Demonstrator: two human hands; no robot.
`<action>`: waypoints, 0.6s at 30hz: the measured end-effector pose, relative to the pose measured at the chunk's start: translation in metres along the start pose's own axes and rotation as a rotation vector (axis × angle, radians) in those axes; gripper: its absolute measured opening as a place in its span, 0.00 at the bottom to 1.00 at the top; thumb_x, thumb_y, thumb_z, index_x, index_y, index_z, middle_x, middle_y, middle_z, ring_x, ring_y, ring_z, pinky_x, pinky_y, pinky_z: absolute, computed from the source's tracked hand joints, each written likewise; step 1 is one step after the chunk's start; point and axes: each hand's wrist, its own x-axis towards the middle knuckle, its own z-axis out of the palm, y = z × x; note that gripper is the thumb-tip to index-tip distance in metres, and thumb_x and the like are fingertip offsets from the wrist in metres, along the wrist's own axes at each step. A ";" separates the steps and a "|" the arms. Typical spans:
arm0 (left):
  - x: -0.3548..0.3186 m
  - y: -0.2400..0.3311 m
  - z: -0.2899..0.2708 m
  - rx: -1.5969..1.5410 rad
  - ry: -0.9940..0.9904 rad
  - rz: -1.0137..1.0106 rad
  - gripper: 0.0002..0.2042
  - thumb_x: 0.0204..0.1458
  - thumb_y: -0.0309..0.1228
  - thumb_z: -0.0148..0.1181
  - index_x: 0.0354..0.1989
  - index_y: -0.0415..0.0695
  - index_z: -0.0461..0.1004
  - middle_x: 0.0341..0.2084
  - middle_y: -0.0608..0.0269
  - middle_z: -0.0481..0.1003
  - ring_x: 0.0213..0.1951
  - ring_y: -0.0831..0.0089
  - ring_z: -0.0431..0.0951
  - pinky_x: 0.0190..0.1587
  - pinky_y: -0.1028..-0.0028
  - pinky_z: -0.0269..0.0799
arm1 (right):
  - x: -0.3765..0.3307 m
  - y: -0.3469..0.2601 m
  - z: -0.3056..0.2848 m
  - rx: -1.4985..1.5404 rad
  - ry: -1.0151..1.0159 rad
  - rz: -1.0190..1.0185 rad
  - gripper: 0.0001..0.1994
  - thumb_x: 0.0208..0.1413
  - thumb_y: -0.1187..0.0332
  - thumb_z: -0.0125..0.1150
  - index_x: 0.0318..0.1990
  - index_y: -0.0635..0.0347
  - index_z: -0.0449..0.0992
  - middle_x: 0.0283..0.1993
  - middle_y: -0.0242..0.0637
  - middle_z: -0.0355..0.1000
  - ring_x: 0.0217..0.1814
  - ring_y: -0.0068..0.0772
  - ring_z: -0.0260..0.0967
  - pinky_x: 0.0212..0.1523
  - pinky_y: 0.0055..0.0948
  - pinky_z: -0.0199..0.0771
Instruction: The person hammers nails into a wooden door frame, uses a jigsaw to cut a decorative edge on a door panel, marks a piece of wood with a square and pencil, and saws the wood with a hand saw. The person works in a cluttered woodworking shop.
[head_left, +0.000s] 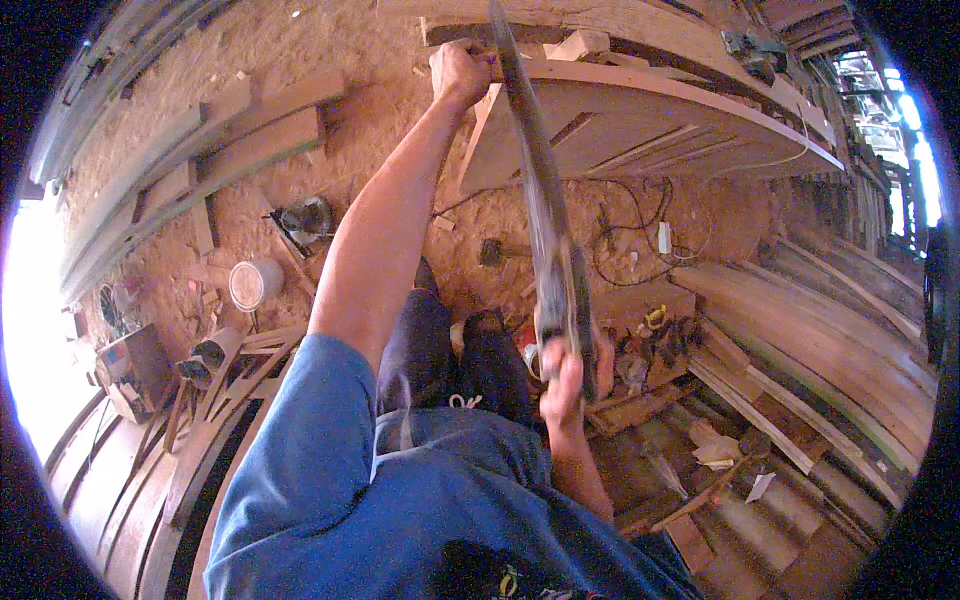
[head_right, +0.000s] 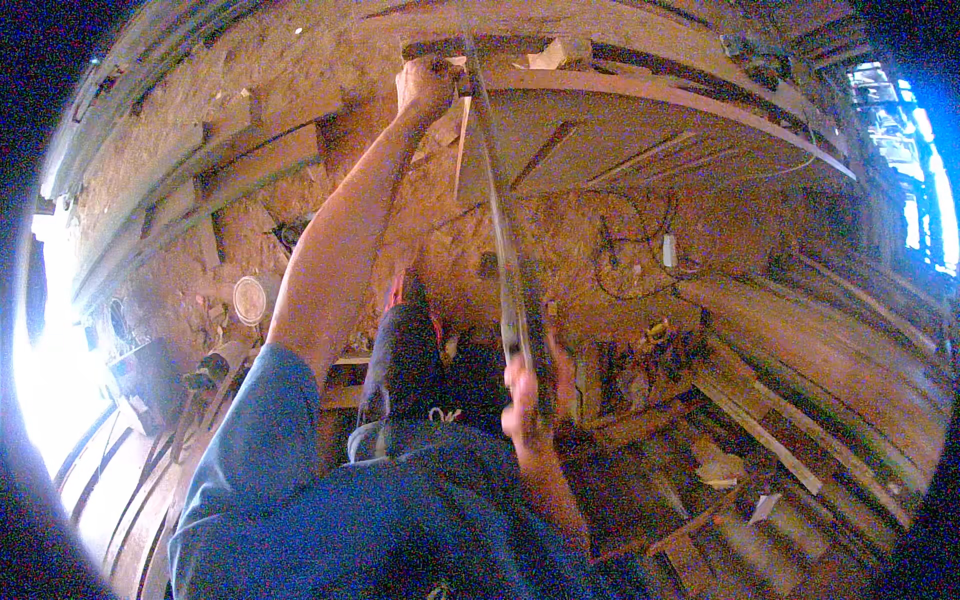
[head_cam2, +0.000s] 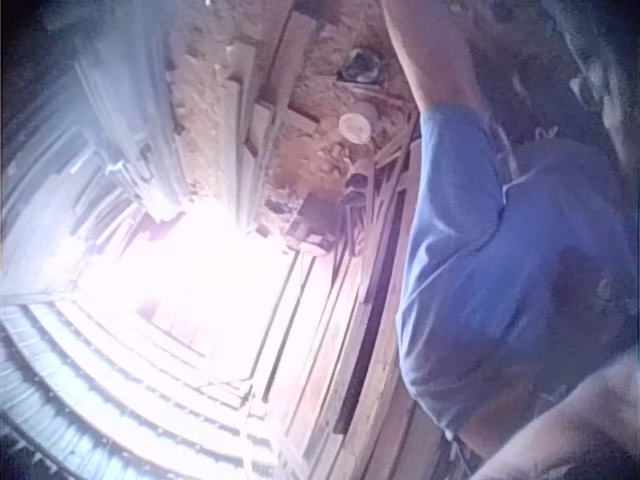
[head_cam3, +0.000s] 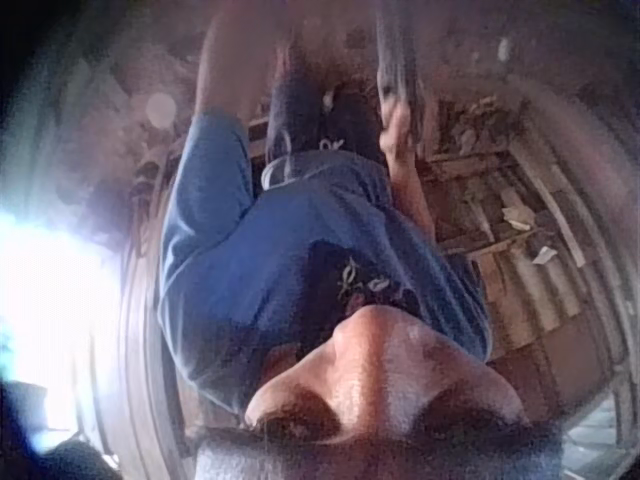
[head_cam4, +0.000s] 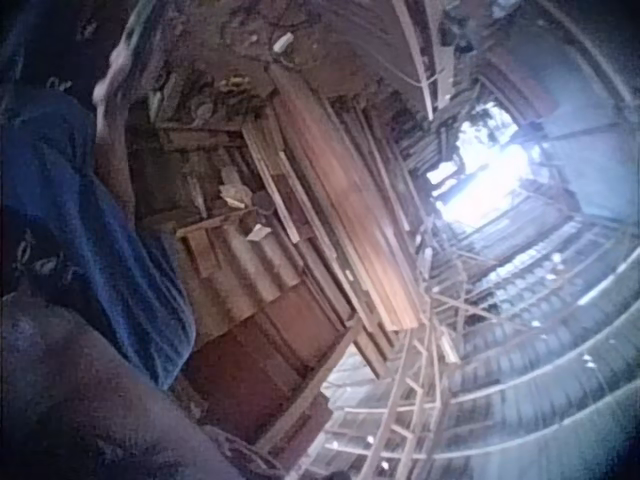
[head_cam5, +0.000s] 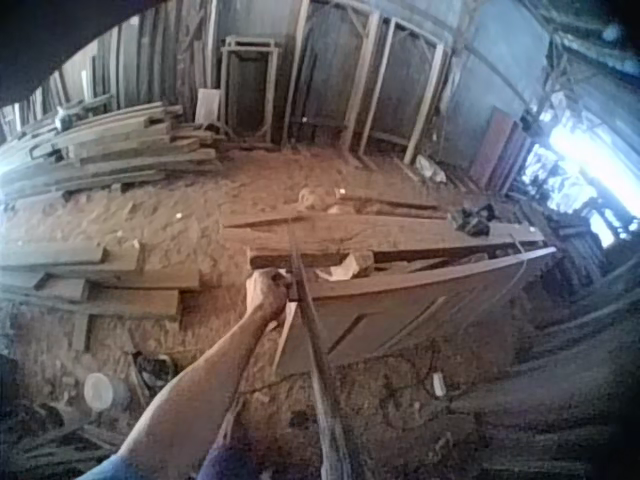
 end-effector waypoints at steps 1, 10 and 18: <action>0.001 0.001 -0.001 0.008 0.014 0.038 0.10 0.49 0.35 0.68 0.37 0.44 0.84 0.34 0.46 0.82 0.41 0.48 0.82 0.47 0.56 0.77 | 0.003 0.001 0.000 0.092 -0.136 0.006 0.31 0.68 0.41 0.40 0.62 0.59 0.65 0.45 0.44 0.74 0.33 0.30 0.73 0.29 0.36 0.75; -0.005 0.007 -0.004 0.017 -0.014 0.042 0.12 0.46 0.37 0.69 0.34 0.41 0.83 0.32 0.46 0.81 0.40 0.48 0.82 0.47 0.56 0.76 | 0.030 -0.033 0.039 0.010 0.234 -0.010 0.25 0.66 0.48 0.48 0.50 0.65 0.71 0.30 0.36 0.73 0.26 0.27 0.67 0.30 0.28 0.70; -0.017 0.008 -0.007 0.091 -0.002 0.058 0.13 0.43 0.37 0.72 0.35 0.43 0.84 0.33 0.50 0.82 0.40 0.51 0.83 0.45 0.58 0.77 | -0.007 -0.002 0.022 0.449 0.206 0.112 0.23 0.66 0.57 0.48 0.59 0.67 0.64 0.28 0.31 0.69 0.27 0.21 0.63 0.31 0.24 0.68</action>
